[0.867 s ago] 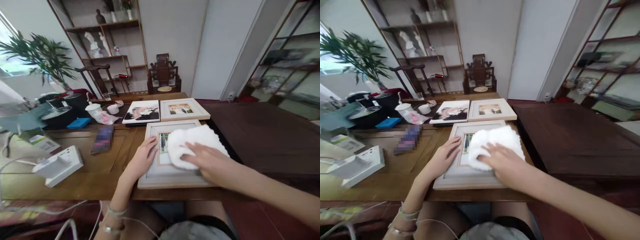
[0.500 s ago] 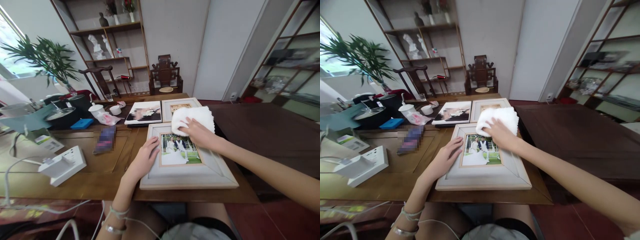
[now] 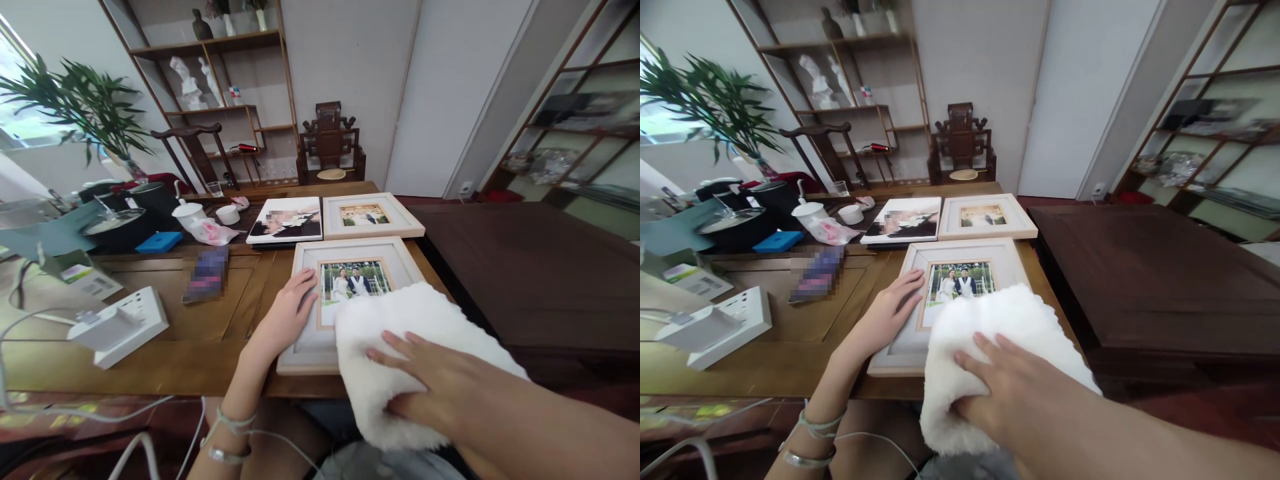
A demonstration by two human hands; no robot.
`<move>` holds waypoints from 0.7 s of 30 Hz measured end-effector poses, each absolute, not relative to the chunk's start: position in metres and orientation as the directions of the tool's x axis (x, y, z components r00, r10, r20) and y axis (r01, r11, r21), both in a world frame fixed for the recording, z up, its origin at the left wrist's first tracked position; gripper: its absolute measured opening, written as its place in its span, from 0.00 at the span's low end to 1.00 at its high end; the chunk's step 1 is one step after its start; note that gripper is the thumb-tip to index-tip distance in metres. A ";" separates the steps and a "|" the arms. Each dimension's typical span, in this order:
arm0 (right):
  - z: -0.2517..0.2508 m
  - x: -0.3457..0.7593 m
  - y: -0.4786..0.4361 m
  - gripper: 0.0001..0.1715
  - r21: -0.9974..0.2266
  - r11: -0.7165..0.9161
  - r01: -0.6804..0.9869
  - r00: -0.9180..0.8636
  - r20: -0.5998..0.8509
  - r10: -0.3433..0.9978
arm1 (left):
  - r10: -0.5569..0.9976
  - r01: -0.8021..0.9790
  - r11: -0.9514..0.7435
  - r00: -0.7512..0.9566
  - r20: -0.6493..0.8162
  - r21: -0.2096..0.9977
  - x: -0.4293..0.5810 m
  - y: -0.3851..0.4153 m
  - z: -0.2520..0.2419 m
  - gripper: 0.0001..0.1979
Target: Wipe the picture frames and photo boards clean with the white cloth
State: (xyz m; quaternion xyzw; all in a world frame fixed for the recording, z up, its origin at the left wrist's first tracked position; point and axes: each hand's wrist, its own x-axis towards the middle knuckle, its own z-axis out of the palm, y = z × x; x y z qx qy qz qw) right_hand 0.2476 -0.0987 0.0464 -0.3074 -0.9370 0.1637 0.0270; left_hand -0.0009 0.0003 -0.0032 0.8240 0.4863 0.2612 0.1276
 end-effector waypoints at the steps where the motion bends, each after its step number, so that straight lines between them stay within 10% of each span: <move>1: 0.043 0.246 -0.095 0.31 -0.297 0.762 0.576 -0.807 -0.054 0.589 | 0.868 0.734 -0.496 0.392 0.306 0.464 -0.001 0.000 -0.003 0.17; 13: 0.030 0.246 0.041 0.37 0.155 0.647 0.746 -0.665 0.201 0.719 | 0.867 0.727 -0.497 0.388 0.313 0.473 0.001 -0.002 0.001 0.16; 21: 0.028 0.242 0.021 0.38 0.040 0.710 0.703 -0.709 0.112 0.696 | 0.871 0.721 -0.490 0.377 0.315 0.489 0.002 -0.002 0.001 0.16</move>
